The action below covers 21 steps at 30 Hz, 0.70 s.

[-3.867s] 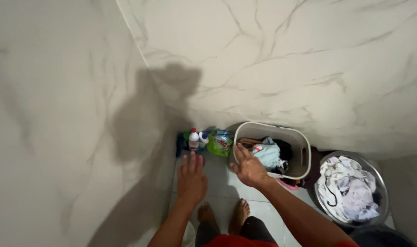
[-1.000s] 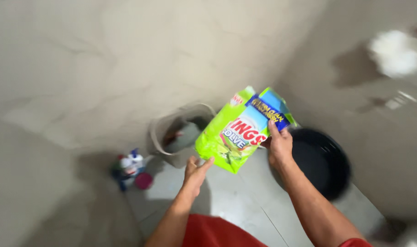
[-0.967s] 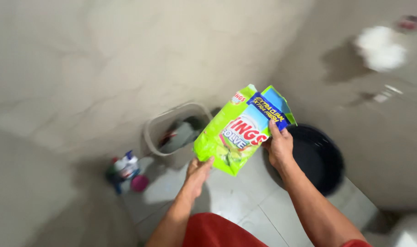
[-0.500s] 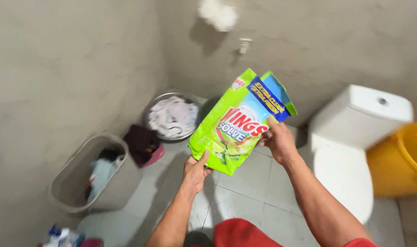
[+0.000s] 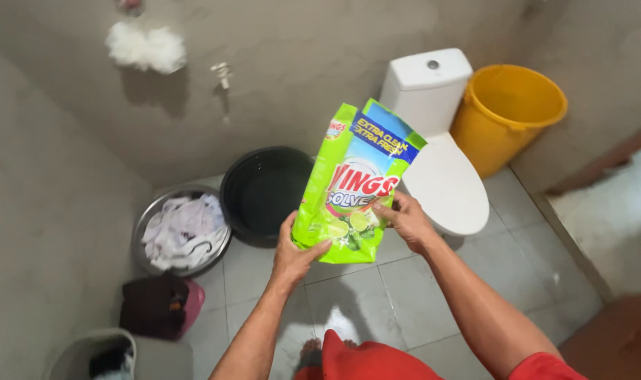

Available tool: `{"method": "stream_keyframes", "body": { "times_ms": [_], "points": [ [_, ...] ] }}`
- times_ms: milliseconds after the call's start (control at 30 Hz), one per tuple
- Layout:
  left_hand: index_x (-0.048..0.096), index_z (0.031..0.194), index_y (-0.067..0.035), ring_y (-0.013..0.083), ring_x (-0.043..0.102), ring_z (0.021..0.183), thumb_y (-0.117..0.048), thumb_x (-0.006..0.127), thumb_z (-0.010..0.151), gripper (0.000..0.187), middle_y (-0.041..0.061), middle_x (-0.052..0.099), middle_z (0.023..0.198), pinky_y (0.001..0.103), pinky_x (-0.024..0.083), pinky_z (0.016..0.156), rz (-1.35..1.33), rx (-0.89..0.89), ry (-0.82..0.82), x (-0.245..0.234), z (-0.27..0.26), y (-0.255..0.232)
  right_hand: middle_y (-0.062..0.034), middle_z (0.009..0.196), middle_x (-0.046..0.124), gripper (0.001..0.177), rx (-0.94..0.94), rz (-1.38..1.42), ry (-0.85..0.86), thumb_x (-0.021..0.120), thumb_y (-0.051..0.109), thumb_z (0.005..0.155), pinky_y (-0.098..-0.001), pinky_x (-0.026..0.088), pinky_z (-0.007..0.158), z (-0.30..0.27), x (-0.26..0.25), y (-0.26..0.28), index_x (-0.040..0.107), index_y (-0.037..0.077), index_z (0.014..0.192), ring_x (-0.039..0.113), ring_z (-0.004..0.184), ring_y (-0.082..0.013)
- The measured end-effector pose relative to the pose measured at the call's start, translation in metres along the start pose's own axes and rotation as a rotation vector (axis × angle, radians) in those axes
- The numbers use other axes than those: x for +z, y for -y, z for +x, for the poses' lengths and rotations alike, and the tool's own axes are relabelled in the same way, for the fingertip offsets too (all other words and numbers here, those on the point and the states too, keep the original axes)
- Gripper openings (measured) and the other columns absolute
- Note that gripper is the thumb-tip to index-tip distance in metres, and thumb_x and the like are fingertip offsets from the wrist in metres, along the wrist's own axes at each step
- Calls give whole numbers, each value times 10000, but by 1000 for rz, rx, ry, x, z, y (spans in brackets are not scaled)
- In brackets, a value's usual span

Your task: The person picks up a detergent packet from a container, fills a purple scoop with water from a tap over a yellow bucket, and pours detergent into the water, mixing the solution by hand.

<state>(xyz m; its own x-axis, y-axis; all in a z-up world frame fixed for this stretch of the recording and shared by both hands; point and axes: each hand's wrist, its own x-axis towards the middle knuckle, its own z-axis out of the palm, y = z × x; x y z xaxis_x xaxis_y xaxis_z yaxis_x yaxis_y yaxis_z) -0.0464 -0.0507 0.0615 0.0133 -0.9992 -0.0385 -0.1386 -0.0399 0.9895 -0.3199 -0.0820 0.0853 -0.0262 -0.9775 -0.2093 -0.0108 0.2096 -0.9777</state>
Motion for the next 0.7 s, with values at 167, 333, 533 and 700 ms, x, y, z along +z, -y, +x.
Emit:
{"method": "stream_keyframes", "body": {
  "times_ms": [167,333,533,700],
  "points": [
    [634,1255,-2,174,719,962,-395,837,775,652,135,731,1101,337,565,819,179,119,95,4,35,-49,-17,1007,777,234,-68,-159,-50,702,125,907,-271,522,765,-28,-5,10,743,92,1134,664,870,-93],
    [758,1083,13,115,678,753,-381,649,975,423,92,782,865,317,537,667,-50,-42,131,15,61,-65,-42,928,751,179,-6,22,-280,686,169,961,-282,517,697,-33,-8,6,757,34,1054,633,774,-108],
    [729,1144,3,98,646,794,-357,606,1013,402,61,761,959,290,538,704,-458,-184,279,37,81,-35,-45,928,729,217,4,333,-406,688,221,976,-290,542,728,-39,-18,-21,688,20,1057,648,787,-118],
    [667,1224,9,128,678,864,-383,560,1023,453,77,749,1045,310,550,759,-566,-251,332,44,89,-25,-88,1085,690,410,29,390,-392,720,307,962,-329,568,819,-62,-12,-21,604,27,1238,674,937,-163]
  ]
}}
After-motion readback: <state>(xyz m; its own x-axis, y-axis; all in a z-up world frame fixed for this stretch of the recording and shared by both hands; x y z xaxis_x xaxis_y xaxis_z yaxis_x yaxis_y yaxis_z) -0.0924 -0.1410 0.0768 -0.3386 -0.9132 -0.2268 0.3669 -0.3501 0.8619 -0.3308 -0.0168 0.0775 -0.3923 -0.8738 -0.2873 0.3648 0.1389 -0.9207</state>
